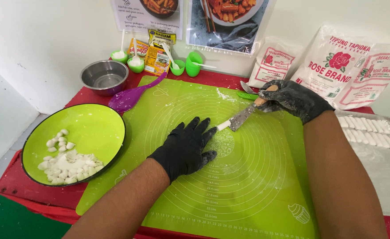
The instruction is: Cutting small pieces of dough from a roll and arranging them on a metal tray for processing.
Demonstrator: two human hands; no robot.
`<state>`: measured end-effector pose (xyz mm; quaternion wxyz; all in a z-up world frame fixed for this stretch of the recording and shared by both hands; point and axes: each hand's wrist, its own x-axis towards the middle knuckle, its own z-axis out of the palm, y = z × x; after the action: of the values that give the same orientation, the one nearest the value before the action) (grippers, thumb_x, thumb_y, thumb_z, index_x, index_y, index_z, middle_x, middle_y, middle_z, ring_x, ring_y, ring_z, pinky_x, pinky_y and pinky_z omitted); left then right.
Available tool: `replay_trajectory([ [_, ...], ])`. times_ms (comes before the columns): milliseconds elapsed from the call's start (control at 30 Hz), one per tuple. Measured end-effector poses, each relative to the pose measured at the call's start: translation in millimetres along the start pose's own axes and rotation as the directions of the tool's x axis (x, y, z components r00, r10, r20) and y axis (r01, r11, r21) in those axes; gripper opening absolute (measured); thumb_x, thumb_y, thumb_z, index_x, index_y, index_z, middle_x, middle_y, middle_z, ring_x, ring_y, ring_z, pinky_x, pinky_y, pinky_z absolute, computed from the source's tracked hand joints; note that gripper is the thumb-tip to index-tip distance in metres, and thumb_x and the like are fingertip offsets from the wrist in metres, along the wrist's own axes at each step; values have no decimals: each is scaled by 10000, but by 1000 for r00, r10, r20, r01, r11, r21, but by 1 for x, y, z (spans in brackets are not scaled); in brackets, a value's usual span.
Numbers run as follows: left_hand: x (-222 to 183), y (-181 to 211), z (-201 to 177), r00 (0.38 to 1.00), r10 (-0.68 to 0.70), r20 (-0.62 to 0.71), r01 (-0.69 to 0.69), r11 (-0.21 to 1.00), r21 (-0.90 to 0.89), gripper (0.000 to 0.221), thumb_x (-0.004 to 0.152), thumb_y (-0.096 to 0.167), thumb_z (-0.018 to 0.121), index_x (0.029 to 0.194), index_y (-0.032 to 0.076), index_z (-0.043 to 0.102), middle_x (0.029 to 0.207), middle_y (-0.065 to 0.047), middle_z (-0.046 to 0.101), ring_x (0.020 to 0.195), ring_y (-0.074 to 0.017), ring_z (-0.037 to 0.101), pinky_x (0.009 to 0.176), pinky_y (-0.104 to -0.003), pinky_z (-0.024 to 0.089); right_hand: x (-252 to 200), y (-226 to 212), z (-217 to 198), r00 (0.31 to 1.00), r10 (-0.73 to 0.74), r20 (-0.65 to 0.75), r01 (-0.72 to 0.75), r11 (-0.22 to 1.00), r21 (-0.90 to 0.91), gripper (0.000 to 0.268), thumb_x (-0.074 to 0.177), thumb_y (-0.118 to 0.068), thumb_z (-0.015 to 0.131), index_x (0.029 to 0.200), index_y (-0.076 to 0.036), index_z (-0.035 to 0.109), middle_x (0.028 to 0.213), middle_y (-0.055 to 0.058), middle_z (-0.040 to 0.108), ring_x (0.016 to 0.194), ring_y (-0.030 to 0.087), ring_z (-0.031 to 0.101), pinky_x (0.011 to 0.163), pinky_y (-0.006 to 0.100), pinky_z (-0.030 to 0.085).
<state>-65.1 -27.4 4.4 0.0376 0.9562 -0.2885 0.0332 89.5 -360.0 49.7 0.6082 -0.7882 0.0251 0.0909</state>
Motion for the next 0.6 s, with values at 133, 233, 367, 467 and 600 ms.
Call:
replay_trajectory([
  [133, 0, 1, -7, 1000, -6, 20, 6, 1000, 2, 744, 958, 626, 434, 1608, 268, 372, 1702, -56, 264, 1558, -355, 237, 1199, -569, 257, 8, 11, 5, 999, 20, 46, -21, 1000, 20, 309, 927, -184, 777, 1148, 15, 693, 951, 231, 744, 867, 336, 763, 759, 453, 653],
  [233, -1, 5, -16, 998, -13, 69, 13, 1000, -2, 741, 962, 627, 409, 1598, 248, 384, 1681, -70, 305, 1547, -364, 264, 1191, -569, 283, -24, -20, 21, 996, 57, 70, -58, 998, 20, 278, 912, -157, 773, 1109, 20, 685, 942, 219, 748, 884, 351, 766, 753, 462, 642],
  [367, -3, 4, -22, 995, -10, 98, 11, 1000, -7, 746, 963, 623, 422, 1601, 239, 374, 1696, -74, 273, 1559, -362, 238, 1199, -574, 272, -47, -44, 16, 989, 56, 134, -24, 972, -232, 353, 821, -126, 827, 1130, 2, 716, 966, 211, 772, 886, 326, 767, 733, 438, 632],
  [467, -3, 2, -25, 990, -5, 138, 8, 1000, -22, 750, 964, 612, 432, 1602, 223, 367, 1700, -80, 262, 1565, -358, 224, 1206, -575, 265, -65, -68, 20, 981, 21, 195, 90, 836, -542, 468, 710, -176, 916, 1140, -47, 785, 1047, 156, 800, 1004, 272, 753, 829, 422, 608],
  [600, -4, -2, -19, 996, 25, 91, -23, 999, -25, 777, 962, 604, 471, 1603, 177, 363, 1687, -107, 289, 1551, -361, 261, 1199, -559, 287, -62, -69, 30, 960, 10, 280, 227, 559, -798, 537, 610, -370, 1001, 1085, -167, 855, 1018, 89, 838, 1065, 250, 767, 940, 396, 583],
])
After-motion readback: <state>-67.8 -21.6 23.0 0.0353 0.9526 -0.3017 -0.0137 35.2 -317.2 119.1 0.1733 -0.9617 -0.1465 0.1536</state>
